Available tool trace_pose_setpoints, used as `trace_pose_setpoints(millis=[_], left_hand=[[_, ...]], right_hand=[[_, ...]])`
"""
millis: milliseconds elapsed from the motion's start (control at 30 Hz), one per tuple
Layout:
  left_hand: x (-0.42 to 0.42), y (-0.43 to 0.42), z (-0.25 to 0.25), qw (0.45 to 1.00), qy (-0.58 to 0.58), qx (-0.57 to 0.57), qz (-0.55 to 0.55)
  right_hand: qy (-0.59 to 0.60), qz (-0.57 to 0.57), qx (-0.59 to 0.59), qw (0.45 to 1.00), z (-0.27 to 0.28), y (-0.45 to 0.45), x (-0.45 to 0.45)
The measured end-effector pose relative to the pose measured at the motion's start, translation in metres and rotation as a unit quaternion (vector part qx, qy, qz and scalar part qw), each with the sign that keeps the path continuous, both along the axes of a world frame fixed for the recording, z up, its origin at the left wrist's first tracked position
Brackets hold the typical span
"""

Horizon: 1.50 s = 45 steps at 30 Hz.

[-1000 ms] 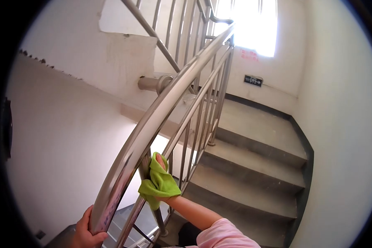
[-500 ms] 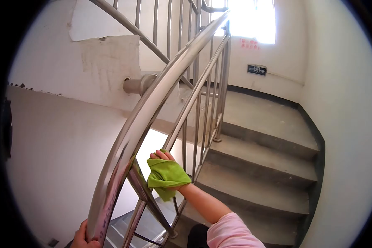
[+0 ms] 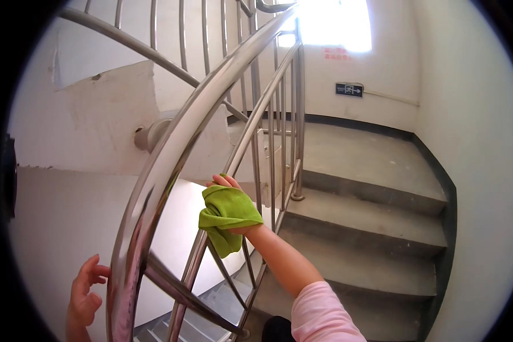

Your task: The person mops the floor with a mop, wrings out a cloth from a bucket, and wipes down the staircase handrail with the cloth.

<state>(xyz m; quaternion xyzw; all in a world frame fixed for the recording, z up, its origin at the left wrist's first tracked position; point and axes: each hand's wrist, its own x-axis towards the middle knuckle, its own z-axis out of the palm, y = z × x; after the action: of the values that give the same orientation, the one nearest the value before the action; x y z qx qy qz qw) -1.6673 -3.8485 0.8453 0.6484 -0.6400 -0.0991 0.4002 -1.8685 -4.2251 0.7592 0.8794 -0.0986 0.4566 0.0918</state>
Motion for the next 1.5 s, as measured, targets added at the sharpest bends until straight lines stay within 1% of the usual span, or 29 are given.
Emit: trace_pose_setpoints(millis=[67,100,200,267,333,400,500,600,633,733,767,867,900,1000,1033,1133,1167,1233,1267,1300,1367,1433,1500], left_hand=[[-0.005,-0.023,0.011,1.000,0.009,-0.003,-0.012],[-0.007,-0.035,0.017,1.000,0.014,-0.005,-0.017],[-0.018,-0.067,0.031,0.999,0.030,-0.006,-0.026],[-0.029,-0.085,0.045,0.999,0.041,-0.008,-0.024],[-0.039,-0.102,0.058,0.997,0.075,0.019,0.001],[-0.045,-0.117,0.072,0.993,0.106,0.053,0.018],[-0.066,-0.142,0.084,0.975,0.213,0.059,0.030],[-0.063,-0.154,0.082,0.982,0.155,0.099,0.049],[-0.069,-0.154,0.084,0.980,0.172,0.087,0.057],[-0.074,-0.154,0.080,0.975,0.207,0.053,0.055],[-0.074,-0.153,0.080,0.976,0.202,0.048,0.062],[-0.073,-0.152,0.081,0.978,0.192,0.055,0.066],[-0.071,-0.152,0.078,0.976,0.200,0.051,0.064],[-0.066,-0.150,0.072,0.974,0.215,0.042,0.056],[-0.066,-0.150,0.072,0.975,0.213,0.040,0.054],[-0.064,-0.149,0.074,0.975,0.215,0.033,0.041],[-0.063,-0.148,0.074,0.975,0.218,0.029,0.035],[-0.061,-0.148,0.075,0.976,0.211,0.028,0.033],[-0.061,-0.147,0.074,0.977,0.209,0.029,0.031],[-0.061,-0.147,0.073,0.977,0.205,0.031,0.040],[-0.060,-0.147,0.073,0.979,0.195,0.039,0.055],[-0.061,-0.148,0.073,0.979,0.192,0.041,0.052],[-0.061,-0.148,0.073,0.978,0.200,0.040,0.051]], right_hand=[[-0.011,0.015,0.003,1.000,0.010,-0.015,-0.005],[-0.027,0.046,0.023,0.998,0.015,-0.023,-0.006],[-0.021,0.074,0.053,0.996,0.024,-0.043,-0.010],[-0.007,0.049,0.019,0.999,0.035,-0.056,-0.014],[0.001,0.045,0.000,0.999,0.042,-0.070,-0.017],[0.008,0.076,0.020,0.997,0.050,-0.087,-0.023],[0.013,0.110,0.033,0.993,0.072,-0.104,-0.033],[0.023,0.051,-0.030,0.998,0.092,-0.127,-0.040],[0.027,0.046,-0.033,0.998,0.101,-0.131,-0.045],[0.024,0.017,-0.015,0.999,0.120,-0.149,-0.049],[0.007,0.018,0.017,1.000,0.127,-0.152,-0.050],[-0.038,-0.070,-0.002,0.997,0.136,-0.173,-0.047],[-0.029,-0.089,0.011,0.996,0.143,-0.173,-0.049],[-0.091,-0.112,0.022,0.989,0.145,-0.186,-0.046],[-0.089,-0.116,0.037,0.989,0.146,-0.185,-0.045],[-0.142,-0.099,0.093,0.980,0.147,-0.186,-0.029],[-0.216,0.057,0.319,0.921,0.146,-0.183,-0.029],[-0.271,0.088,0.401,0.870,0.150,-0.169,-0.026],[-0.317,0.073,0.353,0.877,0.153,-0.153,-0.024],[-0.360,0.054,0.303,0.881,0.171,-0.122,-0.024],[-0.295,-0.070,0.191,0.934,0.218,-0.070,-0.036],[-0.198,-0.054,0.141,0.968,0.242,-0.042,-0.032],[-0.140,-0.015,0.121,0.983,0.259,-0.010,-0.029]])
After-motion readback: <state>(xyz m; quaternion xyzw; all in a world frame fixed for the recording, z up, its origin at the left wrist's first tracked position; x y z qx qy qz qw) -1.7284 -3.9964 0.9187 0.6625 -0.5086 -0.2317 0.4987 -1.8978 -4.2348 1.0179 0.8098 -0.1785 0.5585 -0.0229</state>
